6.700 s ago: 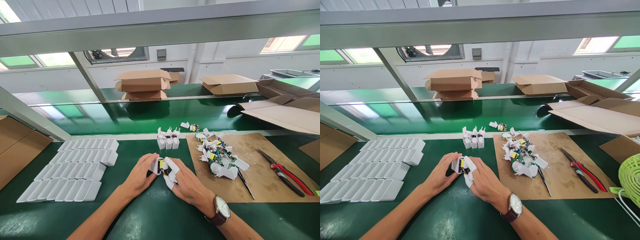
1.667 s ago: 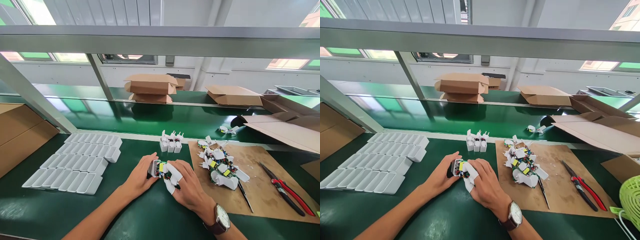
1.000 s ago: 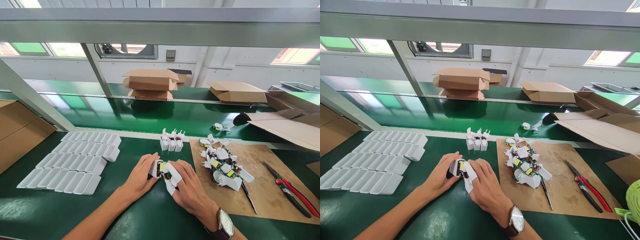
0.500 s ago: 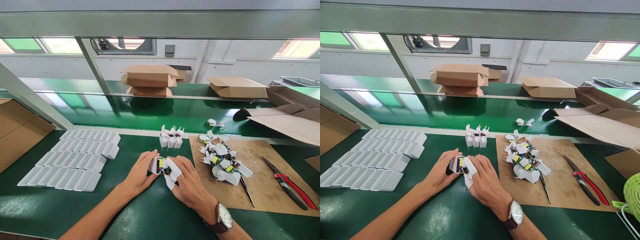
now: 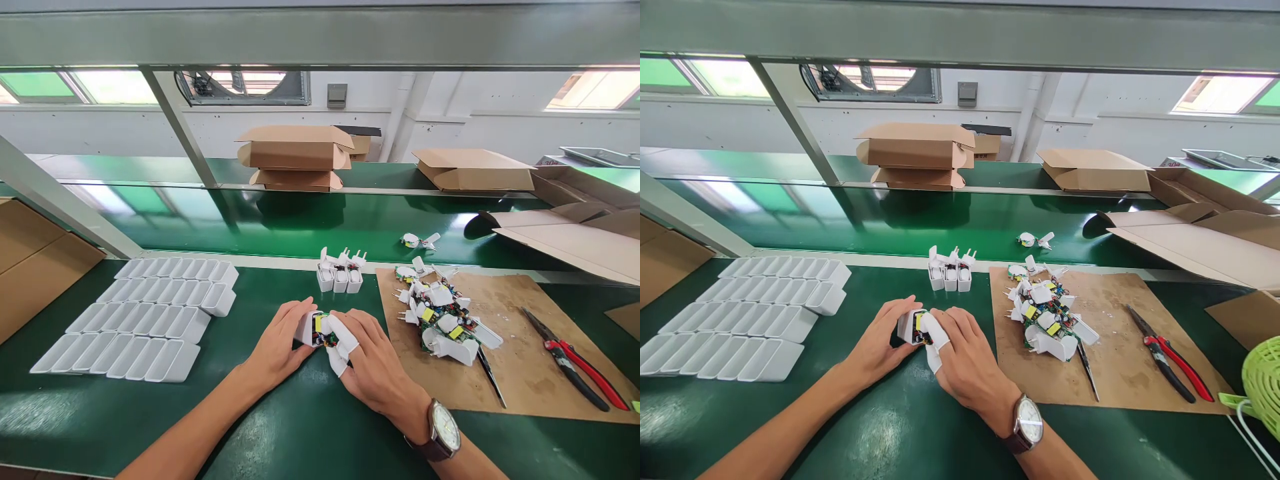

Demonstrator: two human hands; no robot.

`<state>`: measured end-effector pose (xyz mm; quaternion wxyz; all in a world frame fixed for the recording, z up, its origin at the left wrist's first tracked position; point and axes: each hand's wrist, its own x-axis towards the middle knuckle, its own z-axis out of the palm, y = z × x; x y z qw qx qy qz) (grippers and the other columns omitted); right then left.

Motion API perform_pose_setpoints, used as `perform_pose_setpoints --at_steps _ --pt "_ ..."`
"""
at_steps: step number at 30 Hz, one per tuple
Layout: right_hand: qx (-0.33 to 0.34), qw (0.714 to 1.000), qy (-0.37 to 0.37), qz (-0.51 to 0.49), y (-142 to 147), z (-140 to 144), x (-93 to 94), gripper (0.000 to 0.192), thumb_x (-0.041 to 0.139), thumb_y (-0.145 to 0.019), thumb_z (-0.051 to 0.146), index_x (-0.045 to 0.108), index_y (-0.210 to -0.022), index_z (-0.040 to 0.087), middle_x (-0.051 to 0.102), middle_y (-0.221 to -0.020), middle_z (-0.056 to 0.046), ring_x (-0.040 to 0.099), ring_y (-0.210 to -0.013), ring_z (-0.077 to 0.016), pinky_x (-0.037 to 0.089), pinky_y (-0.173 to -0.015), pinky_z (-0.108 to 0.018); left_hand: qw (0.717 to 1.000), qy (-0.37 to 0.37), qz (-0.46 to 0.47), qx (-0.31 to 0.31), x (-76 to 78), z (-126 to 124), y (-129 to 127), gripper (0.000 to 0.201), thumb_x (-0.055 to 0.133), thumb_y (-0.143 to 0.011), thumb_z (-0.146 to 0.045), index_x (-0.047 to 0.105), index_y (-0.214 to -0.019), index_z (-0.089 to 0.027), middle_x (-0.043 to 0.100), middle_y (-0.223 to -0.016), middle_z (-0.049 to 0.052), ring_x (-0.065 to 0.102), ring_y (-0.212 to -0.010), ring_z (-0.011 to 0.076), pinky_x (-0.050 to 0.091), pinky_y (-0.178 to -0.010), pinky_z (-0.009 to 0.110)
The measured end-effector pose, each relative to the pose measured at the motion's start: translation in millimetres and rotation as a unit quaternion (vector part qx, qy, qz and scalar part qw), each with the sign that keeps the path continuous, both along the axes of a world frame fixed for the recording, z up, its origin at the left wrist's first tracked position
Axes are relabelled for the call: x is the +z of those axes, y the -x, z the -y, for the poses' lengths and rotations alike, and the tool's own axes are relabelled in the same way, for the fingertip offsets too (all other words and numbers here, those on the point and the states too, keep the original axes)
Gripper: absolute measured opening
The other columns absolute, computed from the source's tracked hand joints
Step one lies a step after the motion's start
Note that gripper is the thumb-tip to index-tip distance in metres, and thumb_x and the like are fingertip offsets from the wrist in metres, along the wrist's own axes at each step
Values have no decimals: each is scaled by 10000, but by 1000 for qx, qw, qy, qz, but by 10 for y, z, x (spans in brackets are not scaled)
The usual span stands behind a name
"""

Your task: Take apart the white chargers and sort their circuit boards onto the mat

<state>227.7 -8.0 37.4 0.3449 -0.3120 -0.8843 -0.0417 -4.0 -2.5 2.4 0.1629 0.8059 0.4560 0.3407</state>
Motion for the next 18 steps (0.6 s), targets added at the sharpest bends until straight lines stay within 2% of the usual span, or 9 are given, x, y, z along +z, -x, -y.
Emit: perform_pose_setpoints --at_steps 4,7,9,12,13,15,18 --pt "15 1000 16 5 17 6 -9 653 498 -818 -7 434 -1457 114 624 -1333 -182 558 -1197 -324 549 -974 -542 1000 5 13 0 -5 18 -36 661 685 -914 -262 383 -1501 -276 600 -1411 131 546 -1327 308 489 -1097 538" --pt "32 997 55 -45 6 -12 27 605 581 -887 116 415 -1466 162 649 -1265 -163 588 -1136 -311 565 -933 -517 999 45 23 0 1 28 -47 732 731 -876 -285 384 -1520 -304 602 -1420 119 532 -1337 320 487 -1095 546" --pt "43 991 94 -86 -18 -36 50 543 617 -932 219 440 -1445 200 670 -1186 -138 611 -1061 -290 581 -875 -487 993 101 45 -38 11 30 -42 784 701 -896 -280 305 -1571 -331 565 -1484 109 518 -1373 303 475 -1124 544" --pt "49 982 140 -113 -56 -80 33 344 559 -989 206 551 -1331 249 679 -1059 -90 632 -957 -246 595 -811 -440 973 176 104 -103 33 21 -38 766 570 -963 -234 181 -1613 -345 507 -1557 88 523 -1411 247 465 -1163 510" --pt "42 981 150 -117 -63 -93 12 315 550 -993 187 579 -1298 259 671 -1068 -87 638 -974 -241 600 -827 -439 967 194 127 -104 43 15 -40 746 551 -971 -233 185 -1612 -339 508 -1558 86 530 -1410 239 469 -1164 499" --pt "40 978 170 -114 -65 -117 -47 331 563 -982 165 599 -1294 267 637 -1207 -110 634 -1112 -252 599 -921 -460 955 221 175 -88 66 2 -47 709 571 -970 -266 243 -1596 -318 519 -1549 95 541 -1403 243 486 -1154 487" --pt "86 970 211 -81 -45 -135 -140 407 561 -984 146 562 -1371 273 569 -1388 -125 591 -1270 -249 562 -1043 -451 932 251 250 -73 96 -16 -51 706 628 -956 -334 296 -1576 -291 506 -1557 119 515 -1424 263 484 -1156 488"
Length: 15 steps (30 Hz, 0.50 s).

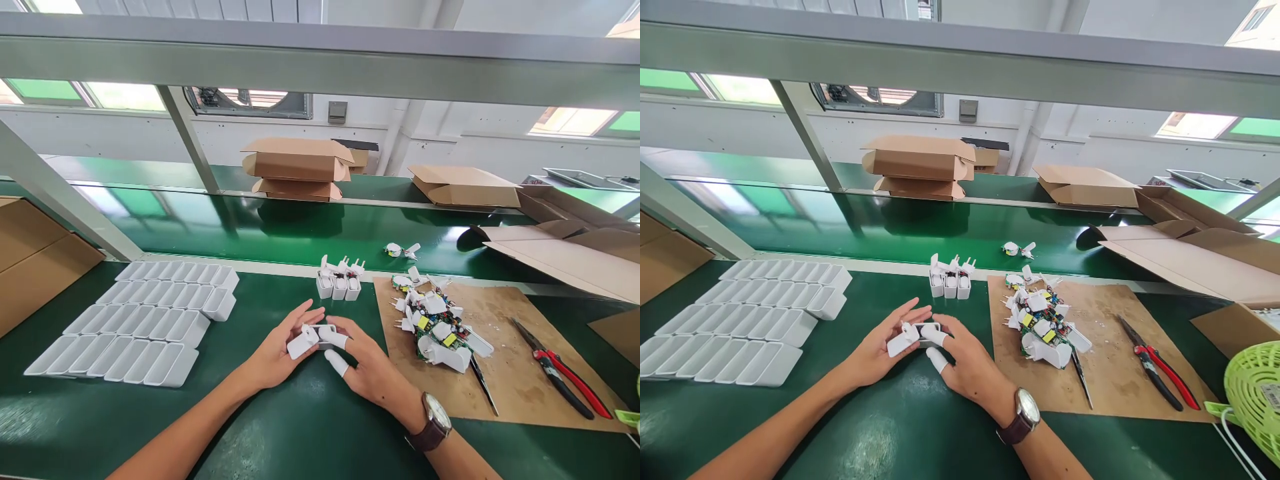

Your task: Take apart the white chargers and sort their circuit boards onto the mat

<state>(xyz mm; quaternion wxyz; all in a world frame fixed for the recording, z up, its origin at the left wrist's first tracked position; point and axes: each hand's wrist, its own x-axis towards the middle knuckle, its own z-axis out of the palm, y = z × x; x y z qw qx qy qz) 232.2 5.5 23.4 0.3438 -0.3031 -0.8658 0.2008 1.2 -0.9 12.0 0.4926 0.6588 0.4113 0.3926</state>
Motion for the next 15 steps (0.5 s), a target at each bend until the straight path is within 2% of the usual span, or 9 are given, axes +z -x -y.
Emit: perform_pose_setpoints --at_steps 2,4,7,10,12,15 --pt "24 1000 6 9 19 -2 -47 398 556 -999 154 558 -1379 272 618 -1323 -112 640 -1193 -226 589 -998 -401 999 19 30 12 10 -8 5 715 642 -954 -357 299 -1578 -292 504 -1556 128 515 -1423 274 492 -1145 495" --pt "13 1000 -17 15 36 2 -75 373 563 -1000 158 578 -1358 261 656 -1245 -109 680 -1086 -218 618 -911 -365 998 32 40 28 17 -12 13 754 676 -935 -371 297 -1583 -296 524 -1539 133 533 -1408 288 505 -1127 506" --pt "-2 997 -72 5 54 11 -77 385 568 -979 122 592 -1341 249 672 -1185 -112 695 -1018 -215 631 -831 -334 997 51 46 47 44 -8 20 956 815 -814 -403 278 -1597 -284 554 -1506 156 591 -1343 321 539 -1078 510" --pt "-15 994 -100 -49 66 17 -61 415 592 -958 97 578 -1341 258 664 -1203 -114 683 -1055 -212 624 -858 -330 995 77 55 44 78 15 10 1166 911 -696 -432 215 -1618 -278 529 -1520 180 638 -1277 332 544 -1062 505" --pt "-20 994 -91 -56 72 19 -69 396 577 -947 74 589 -1302 247 661 -1203 -118 681 -1041 -210 624 -841 -328 994 82 62 35 86 36 -8 1211 919 -686 -446 176 -1627 -278 510 -1536 182 613 -1310 332 507 -1103 502" --pt "-11 998 -61 -2 78 17 -119 375 515 -902 23 629 -1202 218 668 -1147 -118 684 -953 -209 622 -752 -318 994 74 77 35 69 60 -42 1176 887 -737 -448 143 -1632 -283 512 -1538 166 568 -1366 318 456 -1156 489"
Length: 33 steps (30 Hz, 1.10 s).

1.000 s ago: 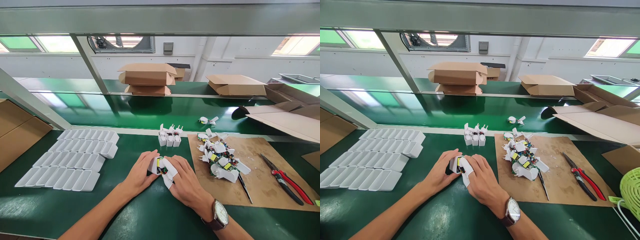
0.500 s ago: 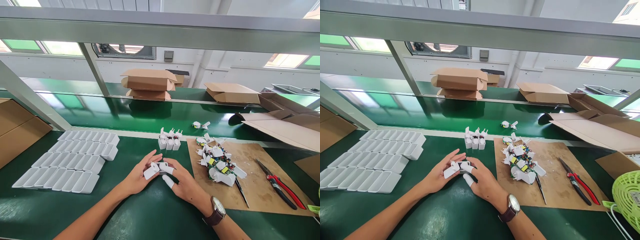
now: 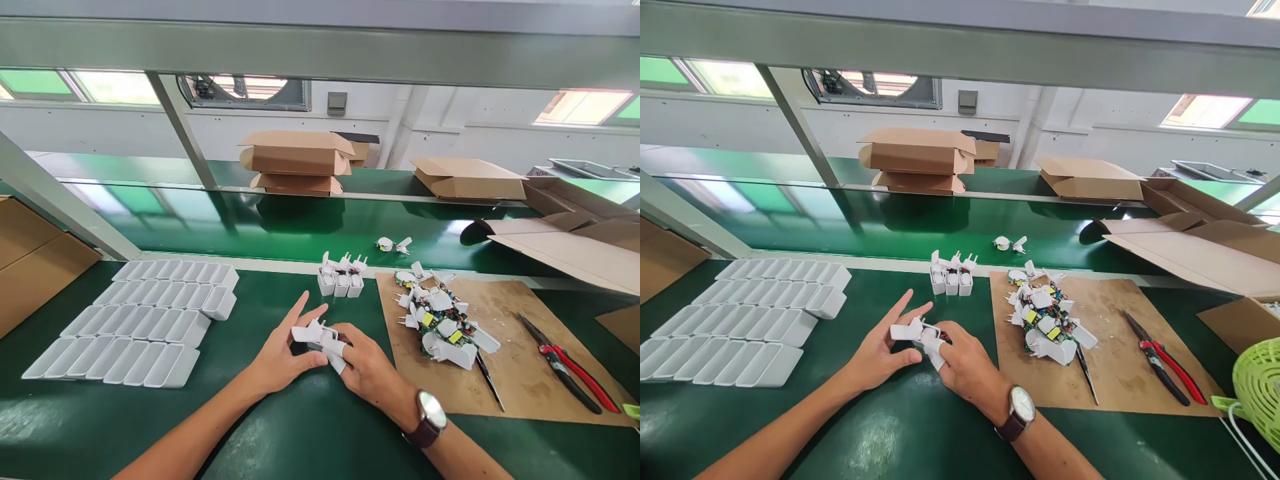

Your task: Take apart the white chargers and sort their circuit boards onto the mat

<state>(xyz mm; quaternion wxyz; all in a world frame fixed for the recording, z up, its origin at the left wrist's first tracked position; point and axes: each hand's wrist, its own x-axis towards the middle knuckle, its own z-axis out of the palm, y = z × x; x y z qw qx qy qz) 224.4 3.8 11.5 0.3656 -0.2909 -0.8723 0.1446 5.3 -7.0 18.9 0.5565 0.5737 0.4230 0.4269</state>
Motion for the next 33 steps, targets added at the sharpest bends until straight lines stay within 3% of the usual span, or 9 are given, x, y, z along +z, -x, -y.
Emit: perform_pose_setpoints --at_steps 4,9,14,17,24,29,33 --pt "-2 1000 11 23 0 -8 -49 360 506 -882 19 639 -1160 204 662 -1156 -124 676 -949 -216 611 -744 -327 1000 -9 0 8 -28 2 -9 1093 848 -790 -425 156 -1625 -293 526 -1530 157 639 -1286 289 536 -1072 443" --pt "0 1000 2 -7 -8 3 -11 325 506 -927 60 623 -1186 218 656 -1186 -125 673 -961 -213 604 -743 -322 998 -60 -15 26 -15 6 6 1008 882 -748 -388 306 -1568 -277 604 -1461 151 658 -1258 285 564 -1037 418" --pt "-11 999 37 7 21 24 3 316 508 -973 111 600 -1254 224 666 -1136 -114 678 -960 -226 610 -799 -360 988 -113 -79 63 -23 4 -25 754 792 -834 -307 411 -1484 -272 737 -1189 78 724 -1075 221 601 -951 383" --pt "-12 999 44 -15 41 24 7 342 513 -1006 155 549 -1339 229 673 -1140 -115 681 -975 -228 609 -825 -370 983 -151 -72 78 -65 -11 -31 658 752 -853 -256 452 -1439 -272 712 -1061 36 721 -1003 192 608 -911 353" --pt "-15 997 65 -38 48 16 37 361 550 -1001 181 549 -1356 253 679 -1088 -88 685 -913 -214 601 -775 -341 980 -167 -89 58 -92 -16 -6 568 728 -871 -247 486 -1384 -279 658 -1039 27 702 -1017 191 607 -901 339" --pt "4 997 77 -20 45 19 39 352 511 -1007 158 589 -1335 259 668 -1115 -100 668 -969 -217 600 -820 -349 979 -167 -106 45 -83 -26 3 542 711 -882 -252 485 -1374 -287 661 -1067 27 705 -982 184 608 -913 359" --pt "1 985 153 -80 60 1 28 281 552 -989 214 650 -1249 256 666 -1127 -99 660 -951 -210 593 -836 -357 969 -197 -137 49 -118 -37 22 658 742 -880 -334 412 -1448 -300 653 -1138 53 700 -1020 213 601 -950 427"
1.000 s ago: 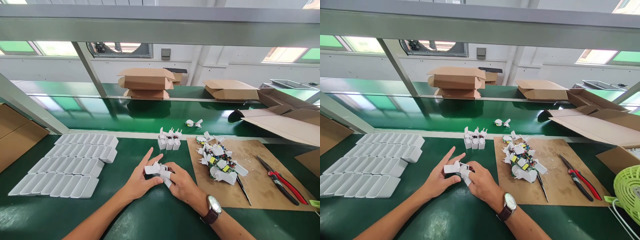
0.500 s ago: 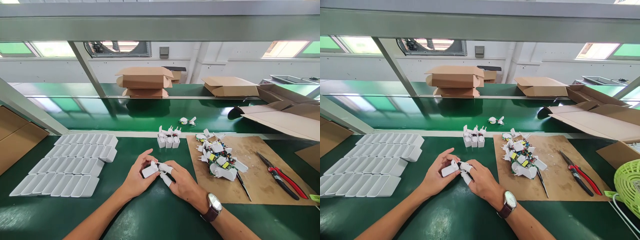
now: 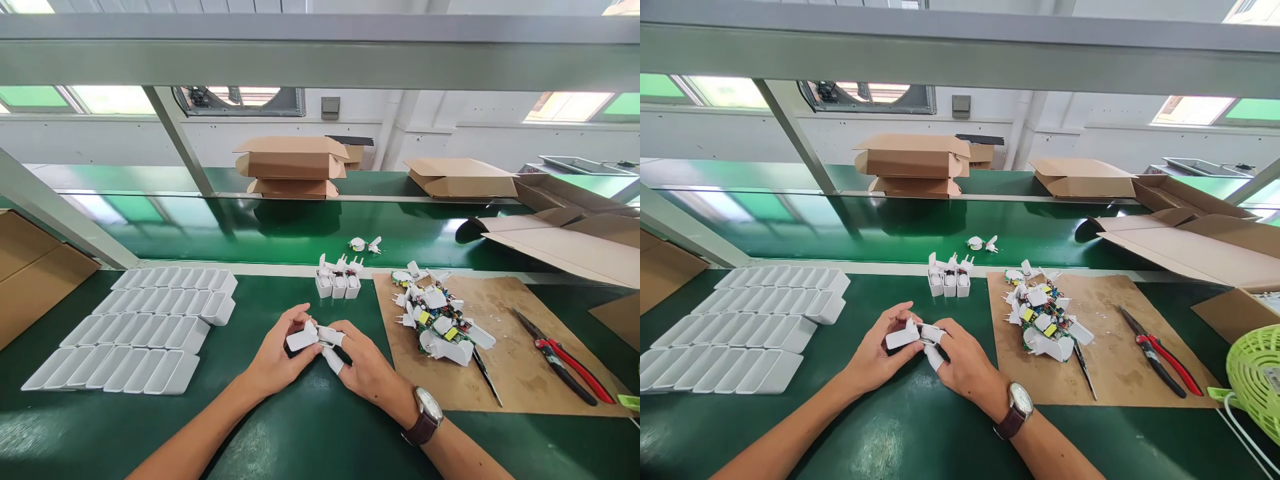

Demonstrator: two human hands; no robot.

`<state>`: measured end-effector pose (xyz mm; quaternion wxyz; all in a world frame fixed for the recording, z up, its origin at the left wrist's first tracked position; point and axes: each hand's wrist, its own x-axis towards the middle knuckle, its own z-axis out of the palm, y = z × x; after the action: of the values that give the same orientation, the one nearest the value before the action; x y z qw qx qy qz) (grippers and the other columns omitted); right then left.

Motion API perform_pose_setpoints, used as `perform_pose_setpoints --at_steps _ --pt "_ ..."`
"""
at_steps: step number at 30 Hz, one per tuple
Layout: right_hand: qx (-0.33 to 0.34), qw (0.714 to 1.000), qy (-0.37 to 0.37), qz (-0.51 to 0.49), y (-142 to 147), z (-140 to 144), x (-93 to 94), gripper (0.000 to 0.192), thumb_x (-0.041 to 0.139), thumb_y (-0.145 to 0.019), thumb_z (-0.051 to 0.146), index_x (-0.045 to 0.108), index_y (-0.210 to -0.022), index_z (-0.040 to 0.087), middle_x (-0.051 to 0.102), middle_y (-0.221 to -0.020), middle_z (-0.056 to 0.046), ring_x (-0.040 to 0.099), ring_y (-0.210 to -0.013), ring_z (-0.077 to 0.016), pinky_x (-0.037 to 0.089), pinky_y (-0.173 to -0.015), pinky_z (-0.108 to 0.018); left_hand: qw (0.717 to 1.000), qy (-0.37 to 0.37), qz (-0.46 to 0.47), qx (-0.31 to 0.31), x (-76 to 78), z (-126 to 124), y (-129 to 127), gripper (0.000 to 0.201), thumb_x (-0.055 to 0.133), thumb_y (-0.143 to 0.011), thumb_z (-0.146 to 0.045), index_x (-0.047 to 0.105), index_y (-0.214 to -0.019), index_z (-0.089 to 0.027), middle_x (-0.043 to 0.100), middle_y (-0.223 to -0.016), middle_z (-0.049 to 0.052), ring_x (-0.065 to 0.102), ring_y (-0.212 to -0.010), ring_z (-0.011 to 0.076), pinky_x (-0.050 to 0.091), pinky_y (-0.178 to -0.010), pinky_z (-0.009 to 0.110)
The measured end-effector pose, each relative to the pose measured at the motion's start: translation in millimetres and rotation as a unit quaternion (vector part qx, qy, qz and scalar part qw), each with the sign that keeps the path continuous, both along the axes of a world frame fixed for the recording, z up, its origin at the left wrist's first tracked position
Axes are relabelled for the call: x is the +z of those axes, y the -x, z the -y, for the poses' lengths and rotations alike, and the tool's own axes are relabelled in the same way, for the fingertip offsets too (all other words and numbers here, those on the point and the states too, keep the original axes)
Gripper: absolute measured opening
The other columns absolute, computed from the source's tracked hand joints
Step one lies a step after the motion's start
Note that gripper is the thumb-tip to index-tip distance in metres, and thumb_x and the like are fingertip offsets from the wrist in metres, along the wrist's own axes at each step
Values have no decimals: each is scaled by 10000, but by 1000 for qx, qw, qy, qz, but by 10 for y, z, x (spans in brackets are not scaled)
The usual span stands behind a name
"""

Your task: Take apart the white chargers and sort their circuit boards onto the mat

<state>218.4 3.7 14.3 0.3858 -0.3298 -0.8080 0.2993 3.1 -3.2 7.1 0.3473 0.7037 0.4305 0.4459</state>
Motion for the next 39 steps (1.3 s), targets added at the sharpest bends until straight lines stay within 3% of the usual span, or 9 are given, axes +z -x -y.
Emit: perform_pose_setpoints --at_steps 2,4,6,9,12,18,23,33,39 --pt "-12 989 116 -91 23 -10 3 263 585 -977 304 660 -1225 255 672 -1160 -98 668 -980 -217 592 -861 -373 998 -57 -38 4 -20 13 -2 869 836 -794 -412 350 -1505 -297 612 -1259 101 663 -1137 275 580 -990 490" --pt "-4 943 271 -191 50 -11 13 305 608 -963 419 662 -1210 248 693 -1156 -93 686 -1010 -236 592 -881 -400 989 -130 -74 6 -25 40 -26 958 864 -766 -411 310 -1538 -293 576 -1333 135 620 -1209 313 563 -1007 522" --pt "24 878 401 -259 75 -1 28 374 638 -930 507 671 -1180 230 722 -1110 -90 711 -1002 -260 587 -892 -437 978 -188 -86 11 -9 71 -67 871 804 -837 -354 303 -1546 -285 589 -1324 139 623 -1192 302 562 -997 511" --pt "48 817 489 -304 104 22 49 443 714 -859 545 687 -1130 196 746 -1062 -99 739 -981 -289 565 -927 -487 969 -236 -76 22 36 100 -126 780 749 -885 -308 321 -1536 -268 624 -1286 131 646 -1144 280 566 -977 475" --pt "49 800 506 -318 123 38 70 440 749 -830 523 691 -1100 181 758 -1040 -101 752 -966 -295 551 -954 -507 967 -244 -65 21 57 101 -140 804 760 -880 -306 305 -1543 -282 648 -1278 120 656 -1140 272 560 -984 459" --pt "54 804 511 -300 142 47 95 440 713 -854 542 688 -1101 178 769 -985 -102 762 -872 -281 562 -929 -513 982 -179 -57 25 10 102 -94 719 796 -847 -338 429 -1464 -295 656 -1302 107 651 -1176 277 544 -1012 455" --pt "61 803 512 -298 140 48 77 433 706 -860 539 685 -1098 178 771 -998 -102 761 -859 -271 566 -919 -495 982 -175 -60 23 25 97 -94 654 793 -850 -366 482 -1420 -290 660 -1286 102 661 -1139 261 555 -989 429" --pt "56 805 513 -293 140 46 45 448 702 -857 553 683 -1096 174 767 -995 -110 750 -979 -297 551 -945 -492 985 -165 -55 22 18 83 -94 647 807 -835 -395 508 -1401 -301 672 -1274 93 665 -1135 263 556 -987 432" --pt "50 810 508 -290 147 35 -12 465 694 -860 569 681 -1110 178 771 -993 -101 760 -915 -286 568 -929 -498 984 -158 -74 25 0 71 -82 664 799 -838 -397 481 -1414 -307 668 -1278 92 662 -1139 265 560 -983 440"
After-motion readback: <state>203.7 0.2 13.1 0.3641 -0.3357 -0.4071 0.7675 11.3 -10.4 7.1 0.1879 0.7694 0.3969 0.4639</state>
